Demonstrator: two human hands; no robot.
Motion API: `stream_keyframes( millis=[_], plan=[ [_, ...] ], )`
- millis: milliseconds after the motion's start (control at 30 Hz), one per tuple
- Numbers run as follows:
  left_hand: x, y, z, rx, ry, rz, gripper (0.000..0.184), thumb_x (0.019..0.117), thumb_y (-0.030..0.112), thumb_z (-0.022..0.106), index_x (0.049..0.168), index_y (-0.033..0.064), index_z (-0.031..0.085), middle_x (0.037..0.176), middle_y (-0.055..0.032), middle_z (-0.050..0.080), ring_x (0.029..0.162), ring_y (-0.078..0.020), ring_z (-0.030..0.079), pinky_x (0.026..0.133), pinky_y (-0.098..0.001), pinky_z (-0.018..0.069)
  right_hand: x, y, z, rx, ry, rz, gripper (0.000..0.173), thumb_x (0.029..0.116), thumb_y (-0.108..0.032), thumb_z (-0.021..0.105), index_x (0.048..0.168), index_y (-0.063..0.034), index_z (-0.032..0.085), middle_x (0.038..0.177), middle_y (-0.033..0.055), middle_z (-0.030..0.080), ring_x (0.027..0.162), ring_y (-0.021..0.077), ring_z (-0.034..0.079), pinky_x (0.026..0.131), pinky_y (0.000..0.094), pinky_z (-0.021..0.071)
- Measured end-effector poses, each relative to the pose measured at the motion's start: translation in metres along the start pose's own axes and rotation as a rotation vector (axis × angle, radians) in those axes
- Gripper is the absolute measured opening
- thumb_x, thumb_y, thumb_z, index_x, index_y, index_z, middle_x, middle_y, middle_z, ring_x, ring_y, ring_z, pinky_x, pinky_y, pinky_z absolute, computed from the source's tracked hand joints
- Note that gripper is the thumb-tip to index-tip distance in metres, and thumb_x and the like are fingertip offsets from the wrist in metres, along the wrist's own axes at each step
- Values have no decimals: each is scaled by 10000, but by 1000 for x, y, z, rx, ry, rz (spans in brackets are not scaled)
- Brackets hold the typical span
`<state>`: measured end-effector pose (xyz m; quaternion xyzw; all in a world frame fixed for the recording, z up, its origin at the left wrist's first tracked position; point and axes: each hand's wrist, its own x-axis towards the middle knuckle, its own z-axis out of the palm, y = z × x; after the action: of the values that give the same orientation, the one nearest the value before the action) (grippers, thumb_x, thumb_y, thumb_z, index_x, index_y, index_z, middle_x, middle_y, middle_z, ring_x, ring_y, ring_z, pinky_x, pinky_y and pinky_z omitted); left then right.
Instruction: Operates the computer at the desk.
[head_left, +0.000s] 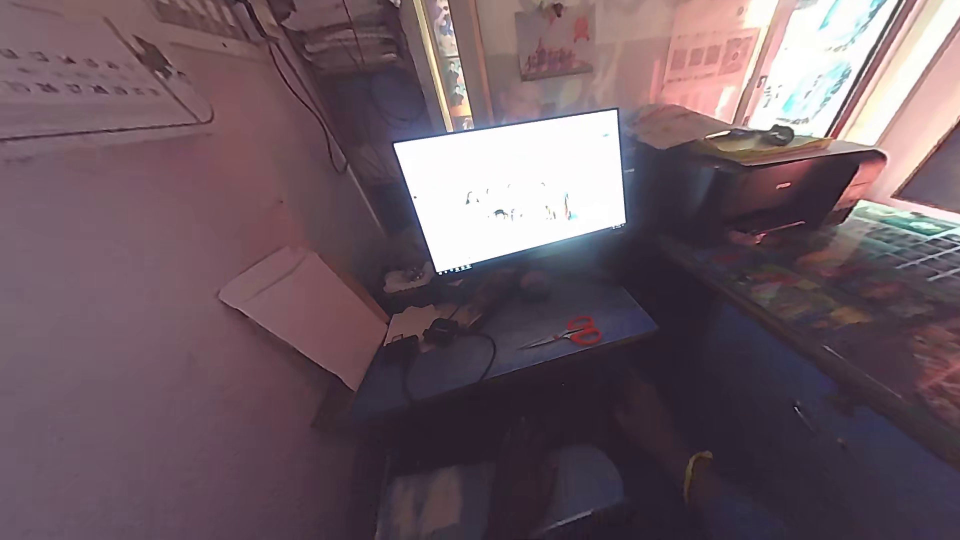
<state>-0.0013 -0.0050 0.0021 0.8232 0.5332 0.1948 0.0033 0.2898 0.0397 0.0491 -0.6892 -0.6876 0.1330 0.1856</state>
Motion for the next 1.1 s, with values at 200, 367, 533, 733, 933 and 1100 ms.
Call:
stream_keyframes(
  millis=[200,367,533,733,933,1100],
  plan=[
    [13,21,-67,26,-253,-218,499,1025,417,508,1447,160,573,1514,-127,533,1409,-340,493,1143,-559,407,-6,0,-5,58,55,4,608,964,-396,607,1472,-72,526,1500,180,526,1401,331,499,1166,501,413],
    [-20,-40,-76,88,-137,-493,540,1024,471,492,1389,90,606,1389,-189,615,1296,-377,581,1068,-591,461,-3,2,2,32,99,-76,586,959,-392,606,1461,-97,547,1501,166,532,1415,321,485,1180,485,401],
    [-46,-92,-72,200,130,-703,490,1023,398,505,1386,84,604,1445,-174,575,1386,-354,499,1145,-563,393,-1,0,-2,20,45,-65,613,958,-371,619,1513,-144,489,1512,160,515,1409,326,487,1161,496,418],
    [-57,-91,-68,150,162,-755,541,1050,426,480,1380,14,601,1453,-239,551,1375,-406,505,1120,-587,411,1,-3,-1,11,15,7,617,956,-390,614,1497,-119,493,1475,159,544,1350,320,544,1105,502,474],
    [-62,-109,-52,183,290,-626,595,1063,447,409,1417,-7,560,1543,-250,454,1449,-416,417,1168,-585,357,6,-2,1,8,57,8,609,955,-379,603,1486,-98,505,1448,175,562,1328,327,560,1095,495,479],
    [-55,-118,-51,182,279,-636,558,1066,431,426,1363,-4,610,1502,-268,492,1402,-423,475,1141,-584,394,2,1,3,14,73,2,622,951,-377,607,1502,-113,492,1468,179,546,1348,328,545,1108,495,468]
  ],
)
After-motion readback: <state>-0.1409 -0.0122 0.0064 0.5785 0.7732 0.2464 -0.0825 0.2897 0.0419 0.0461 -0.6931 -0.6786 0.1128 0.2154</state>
